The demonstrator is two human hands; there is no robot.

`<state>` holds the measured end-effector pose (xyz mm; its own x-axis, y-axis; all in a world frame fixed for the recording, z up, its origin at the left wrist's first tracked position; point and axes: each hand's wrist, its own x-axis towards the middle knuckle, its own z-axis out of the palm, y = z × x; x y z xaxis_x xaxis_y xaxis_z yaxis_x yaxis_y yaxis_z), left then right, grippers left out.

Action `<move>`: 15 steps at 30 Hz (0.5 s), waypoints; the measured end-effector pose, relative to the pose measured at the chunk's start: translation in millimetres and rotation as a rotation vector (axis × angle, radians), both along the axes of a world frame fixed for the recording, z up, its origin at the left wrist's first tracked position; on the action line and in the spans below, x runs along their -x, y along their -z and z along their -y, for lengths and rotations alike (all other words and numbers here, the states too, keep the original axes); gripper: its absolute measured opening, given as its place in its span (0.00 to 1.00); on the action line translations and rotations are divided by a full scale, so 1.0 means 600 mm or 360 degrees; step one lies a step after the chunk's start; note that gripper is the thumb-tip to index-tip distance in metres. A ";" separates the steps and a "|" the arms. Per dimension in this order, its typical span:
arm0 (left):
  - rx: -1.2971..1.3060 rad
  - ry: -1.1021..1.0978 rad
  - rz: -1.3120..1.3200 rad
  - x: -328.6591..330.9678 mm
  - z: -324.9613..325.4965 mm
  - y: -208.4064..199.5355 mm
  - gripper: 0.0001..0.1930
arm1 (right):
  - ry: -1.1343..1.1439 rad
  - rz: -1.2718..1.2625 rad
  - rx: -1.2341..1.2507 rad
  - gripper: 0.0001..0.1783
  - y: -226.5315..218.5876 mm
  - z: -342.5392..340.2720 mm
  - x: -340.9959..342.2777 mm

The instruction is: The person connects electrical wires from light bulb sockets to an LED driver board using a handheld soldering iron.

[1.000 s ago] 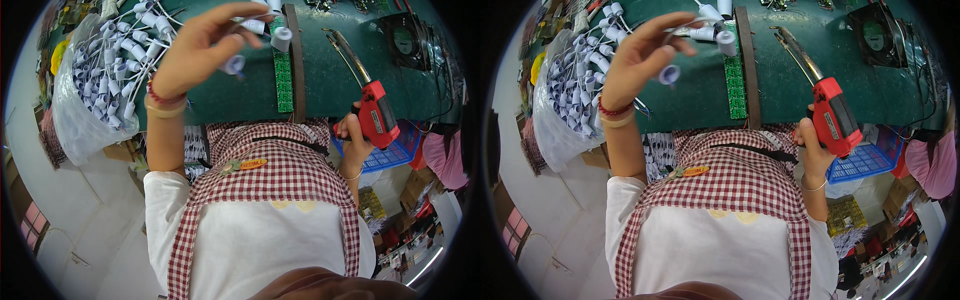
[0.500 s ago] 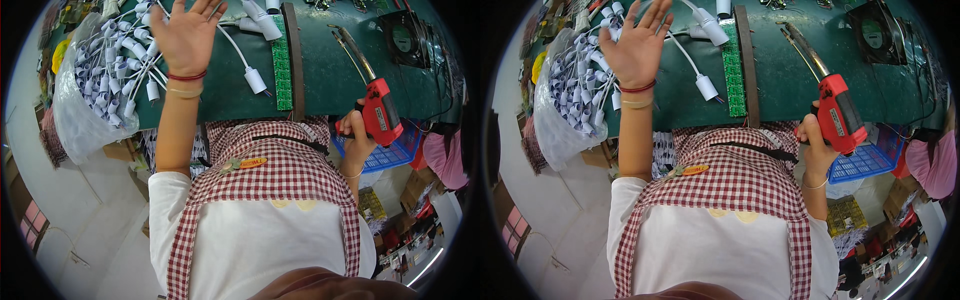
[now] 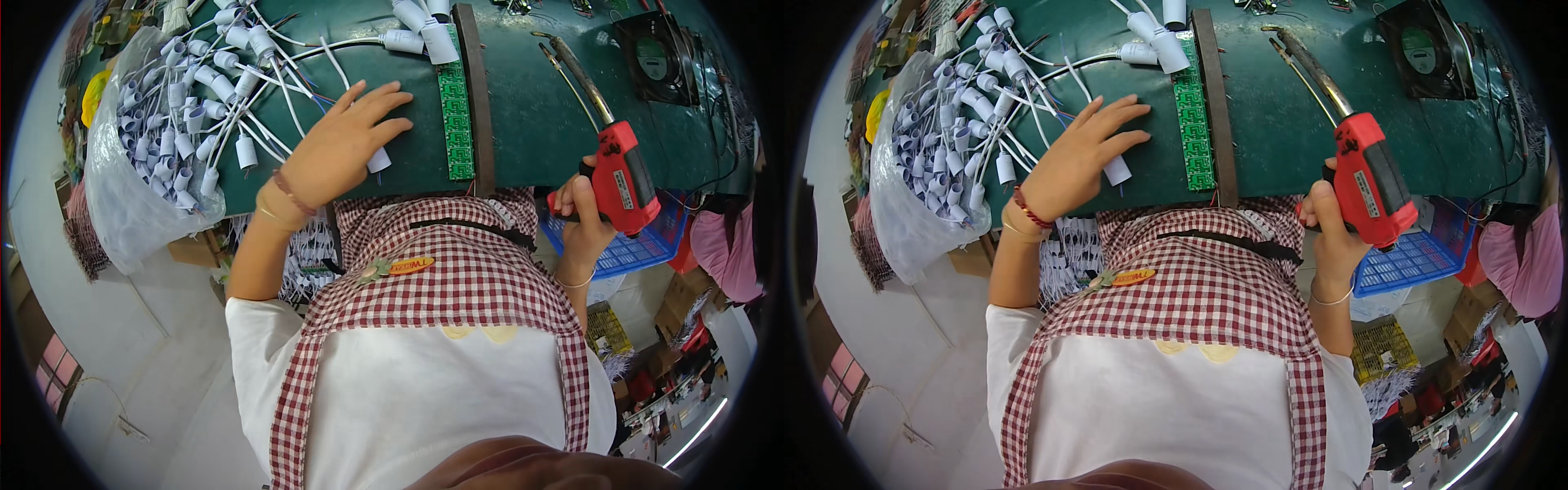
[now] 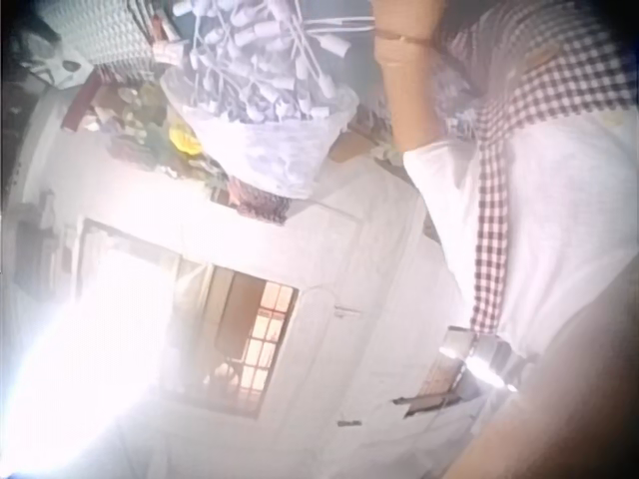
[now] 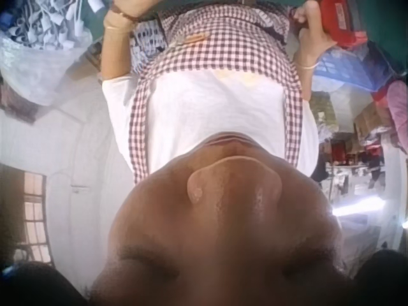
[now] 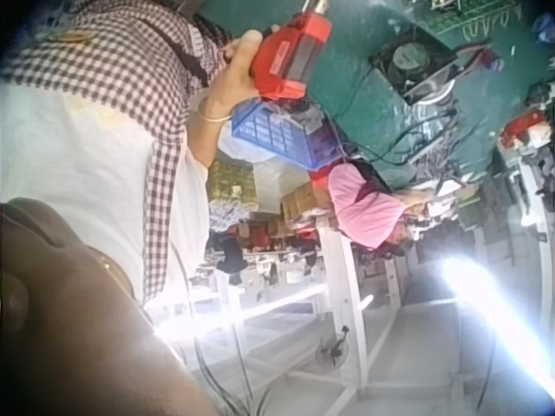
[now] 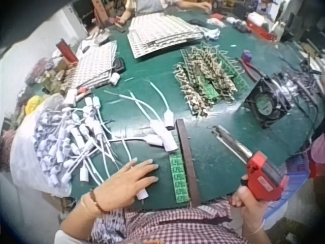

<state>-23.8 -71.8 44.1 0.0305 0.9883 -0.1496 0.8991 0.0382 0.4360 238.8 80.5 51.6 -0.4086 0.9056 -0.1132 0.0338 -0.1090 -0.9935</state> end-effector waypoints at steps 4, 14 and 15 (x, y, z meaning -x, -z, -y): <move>0.0032 0.0207 -0.0210 0.036 0.013 -0.004 0.27 | -0.0011 -0.0007 -0.0021 0.14 0.002 0.000 0.000; -0.0109 0.0105 0.0231 0.063 0.065 0.021 0.16 | -0.0050 0.0041 -0.0009 0.14 -0.008 0.013 0.007; -0.0101 -0.0005 0.0319 0.070 0.072 0.022 0.14 | -0.0052 0.0040 -0.0015 0.14 -0.009 0.013 0.008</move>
<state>-65.8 -115.1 30.9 0.0502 0.9957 -0.0781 0.7941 0.0076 0.6078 234.1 72.5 56.8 -0.4352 0.8929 -0.1151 0.0618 -0.0979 -0.9933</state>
